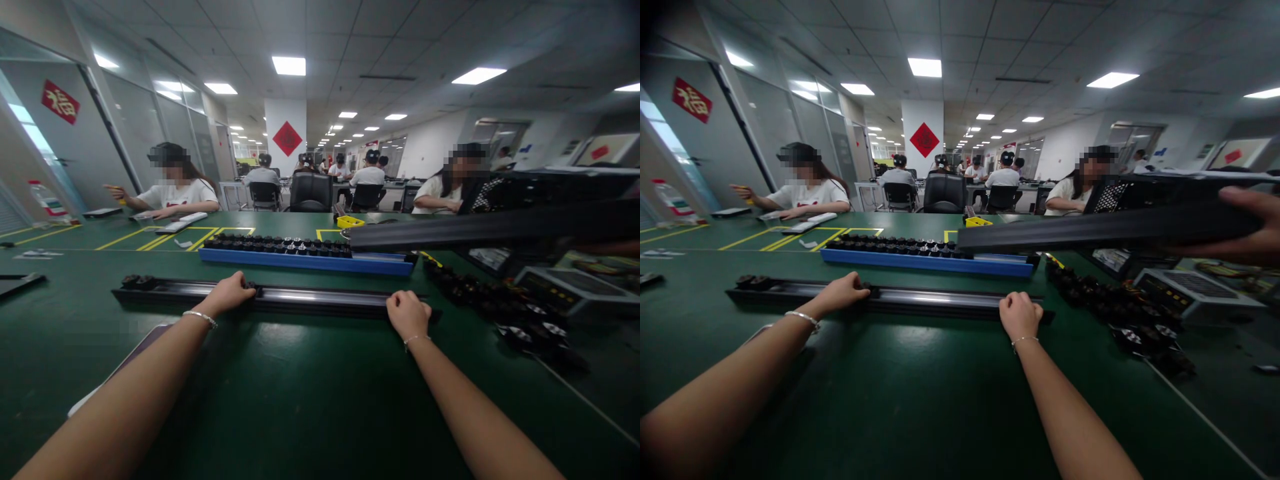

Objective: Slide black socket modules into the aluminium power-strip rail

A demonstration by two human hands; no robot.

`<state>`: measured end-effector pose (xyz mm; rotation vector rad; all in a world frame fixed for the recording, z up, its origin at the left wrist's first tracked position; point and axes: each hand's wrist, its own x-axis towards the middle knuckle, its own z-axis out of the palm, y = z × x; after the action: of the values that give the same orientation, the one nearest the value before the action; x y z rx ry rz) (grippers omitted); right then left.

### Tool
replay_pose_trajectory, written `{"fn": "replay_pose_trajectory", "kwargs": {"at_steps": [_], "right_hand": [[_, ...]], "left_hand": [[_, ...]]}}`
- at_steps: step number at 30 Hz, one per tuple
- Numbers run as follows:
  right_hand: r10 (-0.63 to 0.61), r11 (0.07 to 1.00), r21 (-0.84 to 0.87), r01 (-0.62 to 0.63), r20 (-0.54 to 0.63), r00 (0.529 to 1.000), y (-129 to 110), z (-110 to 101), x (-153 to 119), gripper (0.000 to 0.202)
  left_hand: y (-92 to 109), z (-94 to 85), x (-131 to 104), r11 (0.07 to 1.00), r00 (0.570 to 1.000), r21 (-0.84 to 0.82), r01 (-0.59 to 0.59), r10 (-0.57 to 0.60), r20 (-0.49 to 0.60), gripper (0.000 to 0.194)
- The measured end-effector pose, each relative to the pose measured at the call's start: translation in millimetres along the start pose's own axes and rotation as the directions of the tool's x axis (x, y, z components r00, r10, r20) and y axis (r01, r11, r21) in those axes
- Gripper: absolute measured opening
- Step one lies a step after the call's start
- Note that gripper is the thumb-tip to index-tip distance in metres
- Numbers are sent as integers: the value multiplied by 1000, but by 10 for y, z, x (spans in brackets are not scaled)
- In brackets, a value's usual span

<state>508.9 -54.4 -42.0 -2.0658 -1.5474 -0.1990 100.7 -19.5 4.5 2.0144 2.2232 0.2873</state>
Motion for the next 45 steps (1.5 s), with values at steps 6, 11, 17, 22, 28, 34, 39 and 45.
{"fn": "replay_pose_trajectory", "kwargs": {"at_steps": [6,11,17,22,28,34,39,45], "right_hand": [[-39,999,-28,39,-8,999,20,37,4,34],[-87,995,-49,86,-24,996,11,77,9,40],[-118,993,-8,118,-21,993,7,94,9,43],[-151,988,40,151,8,989,5,59,10,42],[-180,982,53,181,-17,983,-4,86,18,33],[-250,965,71,251,-20,968,1,114,18,28],[-263,963,53,265,-29,964,-5,116,14,29],[-271,961,52,271,-6,962,7,123,20,30]], "left_hand": [[96,72,-37,997,997,-19,72,-72,6,37],[259,211,-64,981,978,-21,195,-196,-67,39],[439,371,-185,966,943,-48,253,-258,-212,42],[470,482,-243,974,906,-57,217,-223,-359,41],[417,546,-221,975,885,-110,190,-219,-412,40],[396,520,-196,971,893,-136,194,-233,-384,41],[438,519,-215,973,903,-153,175,-221,-370,40],[503,533,-243,978,908,-160,132,-185,-377,40]]}}
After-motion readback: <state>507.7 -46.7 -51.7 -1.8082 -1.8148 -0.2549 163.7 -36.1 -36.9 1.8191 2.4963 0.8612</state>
